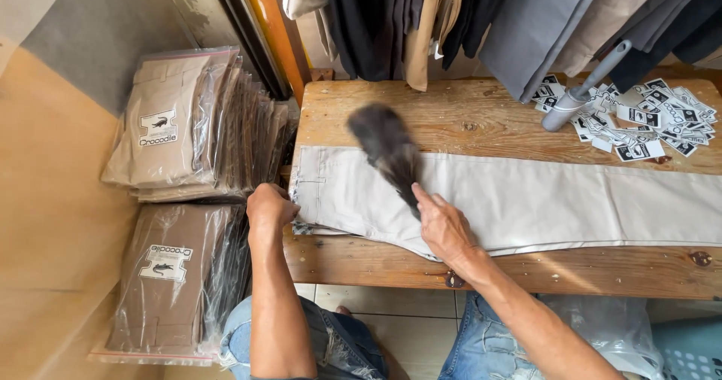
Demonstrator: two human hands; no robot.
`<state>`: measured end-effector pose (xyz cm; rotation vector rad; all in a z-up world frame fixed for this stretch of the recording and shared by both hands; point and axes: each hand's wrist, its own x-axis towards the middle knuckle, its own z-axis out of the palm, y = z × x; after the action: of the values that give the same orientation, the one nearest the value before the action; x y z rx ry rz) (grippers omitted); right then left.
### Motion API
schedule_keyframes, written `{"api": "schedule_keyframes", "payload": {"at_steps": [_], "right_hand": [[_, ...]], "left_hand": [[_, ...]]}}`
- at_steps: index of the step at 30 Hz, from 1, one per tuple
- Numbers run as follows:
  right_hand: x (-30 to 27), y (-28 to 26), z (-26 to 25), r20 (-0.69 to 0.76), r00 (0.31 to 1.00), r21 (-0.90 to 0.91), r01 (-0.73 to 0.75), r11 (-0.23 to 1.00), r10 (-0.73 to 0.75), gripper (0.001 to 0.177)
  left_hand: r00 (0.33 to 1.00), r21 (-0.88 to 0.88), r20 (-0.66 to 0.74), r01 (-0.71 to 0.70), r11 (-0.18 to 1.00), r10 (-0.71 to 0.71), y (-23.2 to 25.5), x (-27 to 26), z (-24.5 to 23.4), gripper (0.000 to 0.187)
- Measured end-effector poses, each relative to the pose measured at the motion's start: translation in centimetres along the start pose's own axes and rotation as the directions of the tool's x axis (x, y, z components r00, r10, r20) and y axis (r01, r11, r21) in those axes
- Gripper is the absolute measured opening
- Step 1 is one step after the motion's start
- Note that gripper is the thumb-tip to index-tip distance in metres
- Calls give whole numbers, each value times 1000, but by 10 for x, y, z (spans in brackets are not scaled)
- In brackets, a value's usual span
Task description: Smoothing, cleaning with a lint roller, and folding a pair of pants on a low wooden table.
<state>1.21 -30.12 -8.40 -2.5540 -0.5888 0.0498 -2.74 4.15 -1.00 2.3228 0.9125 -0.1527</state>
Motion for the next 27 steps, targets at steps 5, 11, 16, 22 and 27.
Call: {"api": "schedule_keyframes", "payload": {"at_steps": [5, 11, 16, 22, 27], "right_hand": [[-23, -2, -12, 137, 985, 75, 99, 992, -108, 54], [-72, -3, -56, 48, 985, 11, -169, 986, 168, 62], [-116, 28, -81, -32, 997, -134, -71, 988, 67, 65], [-162, 77, -91, -248, 906, -120, -380, 917, 343, 52], [-181, 45, -131, 283, 958, 324, -45, 945, -52, 53]], "left_hand": [[994, 63, -88, -61, 996, 67, -3, -3, 10, 26], [847, 237, -273, -401, 885, 456, 56, -23, 52, 38], [739, 219, -226, -596, 773, 634, 54, -11, 109, 54], [825, 373, -74, -498, 783, 560, 64, -14, 107, 82], [822, 353, -74, -508, 786, 565, 63, -17, 109, 80]]}}
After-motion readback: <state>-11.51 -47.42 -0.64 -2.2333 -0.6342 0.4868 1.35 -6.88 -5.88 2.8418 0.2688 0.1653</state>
